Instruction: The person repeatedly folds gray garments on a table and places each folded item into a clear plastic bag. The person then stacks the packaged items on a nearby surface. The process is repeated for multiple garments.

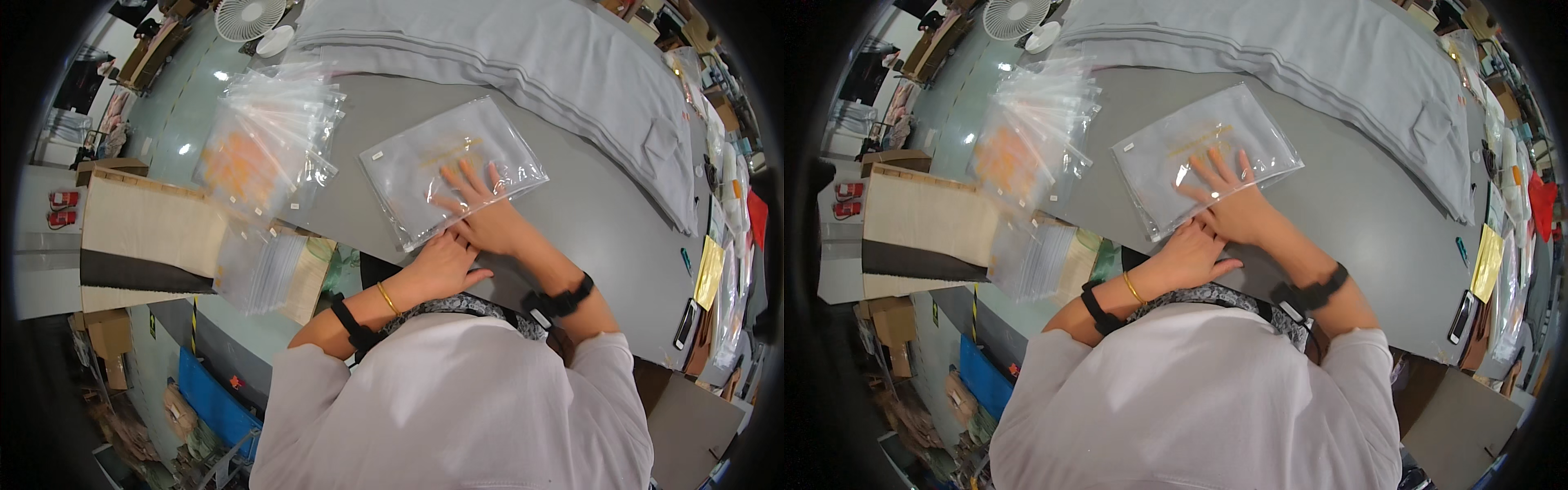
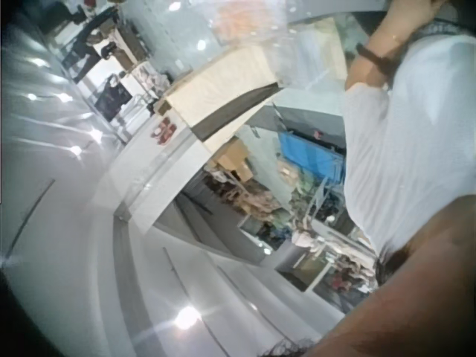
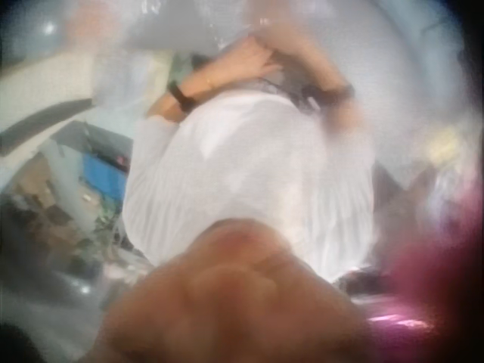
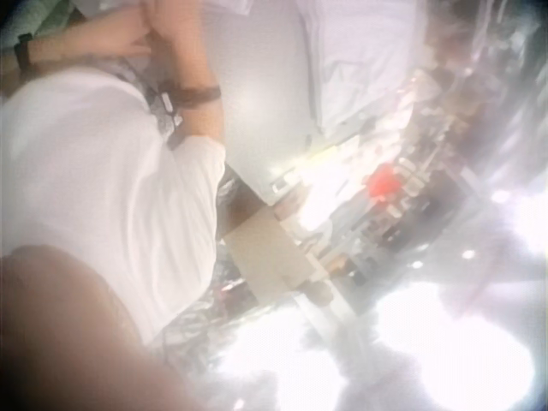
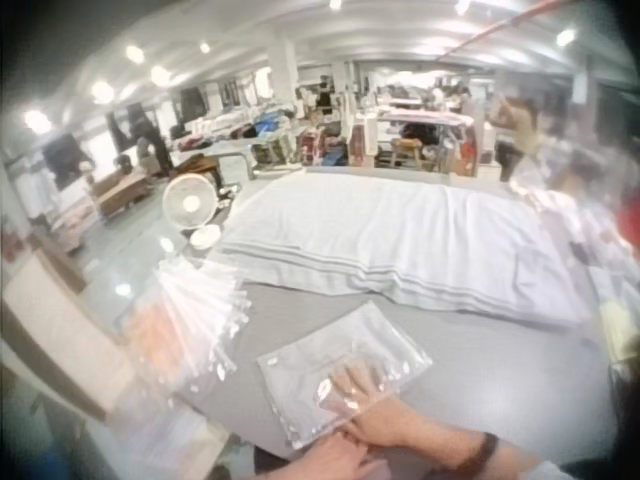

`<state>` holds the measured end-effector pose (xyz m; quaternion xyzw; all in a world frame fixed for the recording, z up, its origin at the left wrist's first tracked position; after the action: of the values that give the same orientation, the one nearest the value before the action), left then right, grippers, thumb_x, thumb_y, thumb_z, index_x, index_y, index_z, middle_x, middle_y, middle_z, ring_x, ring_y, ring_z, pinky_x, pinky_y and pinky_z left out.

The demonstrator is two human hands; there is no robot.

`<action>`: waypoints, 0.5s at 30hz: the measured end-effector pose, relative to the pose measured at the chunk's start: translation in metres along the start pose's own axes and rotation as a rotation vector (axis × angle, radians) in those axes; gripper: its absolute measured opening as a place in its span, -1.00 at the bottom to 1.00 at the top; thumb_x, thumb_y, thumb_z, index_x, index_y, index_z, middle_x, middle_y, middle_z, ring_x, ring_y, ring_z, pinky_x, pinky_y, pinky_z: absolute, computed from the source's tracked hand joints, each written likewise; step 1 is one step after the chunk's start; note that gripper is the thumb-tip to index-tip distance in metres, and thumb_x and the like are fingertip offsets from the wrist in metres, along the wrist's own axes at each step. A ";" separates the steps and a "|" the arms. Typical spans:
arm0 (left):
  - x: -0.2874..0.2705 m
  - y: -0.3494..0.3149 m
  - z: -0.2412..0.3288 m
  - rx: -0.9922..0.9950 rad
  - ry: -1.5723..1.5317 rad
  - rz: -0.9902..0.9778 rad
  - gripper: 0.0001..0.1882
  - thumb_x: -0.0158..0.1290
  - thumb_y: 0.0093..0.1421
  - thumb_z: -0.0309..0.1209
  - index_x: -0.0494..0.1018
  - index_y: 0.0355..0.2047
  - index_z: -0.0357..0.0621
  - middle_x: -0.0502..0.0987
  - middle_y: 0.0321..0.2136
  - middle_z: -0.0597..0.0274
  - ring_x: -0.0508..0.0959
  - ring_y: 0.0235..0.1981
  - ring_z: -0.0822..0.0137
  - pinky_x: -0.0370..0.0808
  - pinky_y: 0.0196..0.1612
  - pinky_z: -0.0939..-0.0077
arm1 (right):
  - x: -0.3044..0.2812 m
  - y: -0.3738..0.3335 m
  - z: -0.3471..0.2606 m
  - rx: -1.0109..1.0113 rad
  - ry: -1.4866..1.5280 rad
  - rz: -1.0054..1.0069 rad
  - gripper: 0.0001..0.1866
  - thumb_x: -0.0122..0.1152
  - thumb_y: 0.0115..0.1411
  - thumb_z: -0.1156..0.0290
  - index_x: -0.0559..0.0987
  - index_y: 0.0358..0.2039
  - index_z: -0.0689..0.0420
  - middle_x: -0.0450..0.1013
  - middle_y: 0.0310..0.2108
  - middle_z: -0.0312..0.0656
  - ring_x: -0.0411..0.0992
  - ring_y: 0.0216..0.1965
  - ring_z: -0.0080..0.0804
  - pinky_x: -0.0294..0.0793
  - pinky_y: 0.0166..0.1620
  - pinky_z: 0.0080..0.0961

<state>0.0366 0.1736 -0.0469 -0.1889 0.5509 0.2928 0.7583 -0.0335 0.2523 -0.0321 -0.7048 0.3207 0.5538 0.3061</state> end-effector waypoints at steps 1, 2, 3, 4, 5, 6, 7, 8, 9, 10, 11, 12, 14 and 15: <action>-0.001 -0.001 0.003 0.005 -0.053 -0.007 -0.29 0.15 0.26 0.01 0.37 0.21 -0.33 0.40 0.15 -0.26 0.34 0.25 -0.26 0.43 0.21 0.01 | -0.001 -0.002 -0.001 -0.055 0.012 0.101 -0.44 0.02 0.38 0.14 0.36 0.40 -0.34 0.03 0.52 -0.10 -0.14 0.55 0.08 -0.35 0.46 0.37; -0.002 -0.004 -0.001 -0.025 -0.087 -0.093 -0.34 0.17 0.26 -0.03 0.41 0.16 -0.32 0.45 0.11 -0.22 0.40 0.20 -0.23 0.45 0.18 0.03 | 0.001 -0.011 0.001 -0.080 0.001 0.116 -0.45 -0.01 0.40 0.08 0.35 0.40 -0.37 0.03 0.52 -0.11 -0.15 0.55 0.08 -0.36 0.45 0.39; -0.008 -0.007 0.002 -0.014 -0.151 -0.116 -0.39 0.18 0.26 -0.06 0.45 0.12 -0.30 0.50 0.07 -0.18 0.46 0.16 -0.20 0.47 0.16 0.05 | 0.002 -0.018 0.000 -0.113 0.000 0.177 -0.45 -0.04 0.41 0.03 0.34 0.41 -0.40 0.02 0.53 -0.12 -0.16 0.55 0.09 -0.37 0.45 0.41; -0.021 -0.008 0.010 0.128 -0.205 -0.073 -0.46 0.19 0.25 -0.12 0.47 0.08 -0.29 0.53 0.05 -0.14 0.50 0.11 -0.17 0.49 0.12 0.07 | 0.007 -0.023 0.002 -0.092 0.062 0.137 -0.45 -0.06 0.42 0.01 0.34 0.41 -0.41 0.02 0.53 -0.13 -0.16 0.55 0.09 -0.37 0.44 0.42; -0.045 -0.014 0.013 0.304 -0.278 0.052 -0.52 0.20 0.25 -0.19 0.49 0.04 -0.28 0.55 0.03 -0.10 0.54 0.07 -0.15 0.52 0.09 0.08 | 0.004 -0.029 0.003 -0.104 0.112 0.188 -0.46 -0.09 0.43 -0.02 0.34 0.41 -0.42 0.02 0.53 -0.13 -0.16 0.55 0.09 -0.36 0.44 0.44; -0.070 -0.021 0.016 0.497 -0.351 0.178 -0.59 0.21 0.24 -0.26 0.51 0.00 -0.27 0.58 0.01 -0.06 0.58 0.02 -0.12 0.54 0.05 0.10 | -0.001 -0.032 0.001 -0.144 0.150 0.280 -0.46 -0.11 0.44 -0.04 0.33 0.41 -0.43 0.02 0.53 -0.14 -0.16 0.55 0.09 -0.36 0.43 0.46; -0.093 -0.027 0.004 0.467 -0.256 0.278 -0.66 0.21 0.21 -0.32 0.54 -0.06 -0.26 0.61 -0.06 0.02 0.60 -0.05 -0.04 0.57 -0.03 0.18 | -0.002 -0.035 0.000 -0.127 0.046 0.281 -0.46 -0.10 0.44 -0.06 0.33 0.41 -0.44 0.03 0.53 -0.17 -0.13 0.54 0.10 -0.34 0.41 0.50; -0.118 -0.036 -0.009 0.492 -0.161 0.455 -0.73 0.20 0.18 -0.39 0.58 -0.13 -0.25 0.64 -0.13 0.10 0.63 -0.11 0.04 0.61 -0.11 0.25 | 0.001 -0.030 -0.001 -0.081 0.024 0.204 -0.46 -0.09 0.44 -0.07 0.33 0.41 -0.44 0.03 0.52 -0.17 -0.12 0.54 0.09 -0.33 0.41 0.51; -0.125 -0.024 -0.042 0.241 -0.104 0.380 -0.70 0.19 0.19 -0.39 0.56 -0.08 -0.24 0.61 -0.05 0.05 0.59 -0.02 0.00 0.58 -0.01 0.20 | 0.000 -0.028 -0.004 -0.060 -0.007 0.178 -0.45 -0.09 0.44 -0.08 0.33 0.41 -0.44 0.04 0.52 -0.17 -0.11 0.54 0.08 -0.32 0.41 0.52; -0.134 -0.018 -0.073 0.071 -0.058 0.455 -0.66 0.19 0.20 -0.40 0.55 -0.03 -0.23 0.58 0.03 0.01 0.56 0.08 -0.03 0.56 0.08 0.15 | 0.000 -0.023 -0.007 -0.029 -0.059 0.139 -0.45 -0.08 0.43 -0.08 0.33 0.41 -0.44 0.04 0.52 -0.18 -0.10 0.53 0.07 -0.32 0.40 0.53; -0.127 -0.004 -0.089 0.056 0.007 0.367 -0.55 0.17 0.22 -0.39 0.46 0.12 -0.23 0.48 0.15 -0.05 0.43 0.22 -0.07 0.41 0.23 0.07 | 0.000 -0.016 -0.011 0.011 -0.054 0.096 -0.45 -0.02 0.42 -0.07 0.34 0.40 -0.45 0.04 0.52 -0.16 -0.14 0.55 0.04 -0.33 0.43 0.47; -0.125 0.003 -0.104 0.019 0.025 0.357 -0.43 0.15 0.24 -0.38 0.38 0.26 -0.23 0.38 0.27 -0.11 0.30 0.36 -0.11 0.26 0.39 -0.01 | -0.007 -0.012 -0.019 -0.013 -0.044 0.184 -0.45 -0.01 0.41 -0.08 0.34 0.40 -0.44 0.04 0.52 -0.16 -0.14 0.55 0.04 -0.32 0.43 0.48; -0.098 0.013 -0.106 0.128 0.012 0.223 -0.35 0.12 0.28 -0.35 0.27 0.35 -0.21 0.24 0.36 -0.11 0.14 0.45 -0.08 0.07 0.47 -0.06 | -0.006 0.000 -0.026 0.030 -0.056 0.146 -0.43 -0.01 0.40 -0.09 0.34 0.40 -0.41 0.04 0.51 -0.16 -0.15 0.55 0.05 -0.32 0.42 0.49; -0.083 0.016 -0.107 0.166 0.001 0.095 -0.32 0.10 0.30 -0.33 0.21 0.40 -0.21 0.17 0.41 -0.11 0.06 0.49 -0.07 -0.03 0.51 -0.08 | -0.009 0.003 -0.030 0.012 -0.038 0.224 -0.42 0.00 0.39 -0.11 0.34 0.40 -0.39 0.04 0.51 -0.16 -0.16 0.55 0.05 -0.32 0.41 0.51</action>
<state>-0.0696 0.1006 -0.0022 -0.0992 0.5819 0.2820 0.7563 -0.0199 0.2284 -0.0175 -0.6523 0.3948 0.5958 0.2525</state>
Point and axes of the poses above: each hand's wrist, its own y-axis towards the middle knuckle, its own x-axis out of the palm, z = x × y, the point moved 6 cm from there along y, towards the middle knuckle
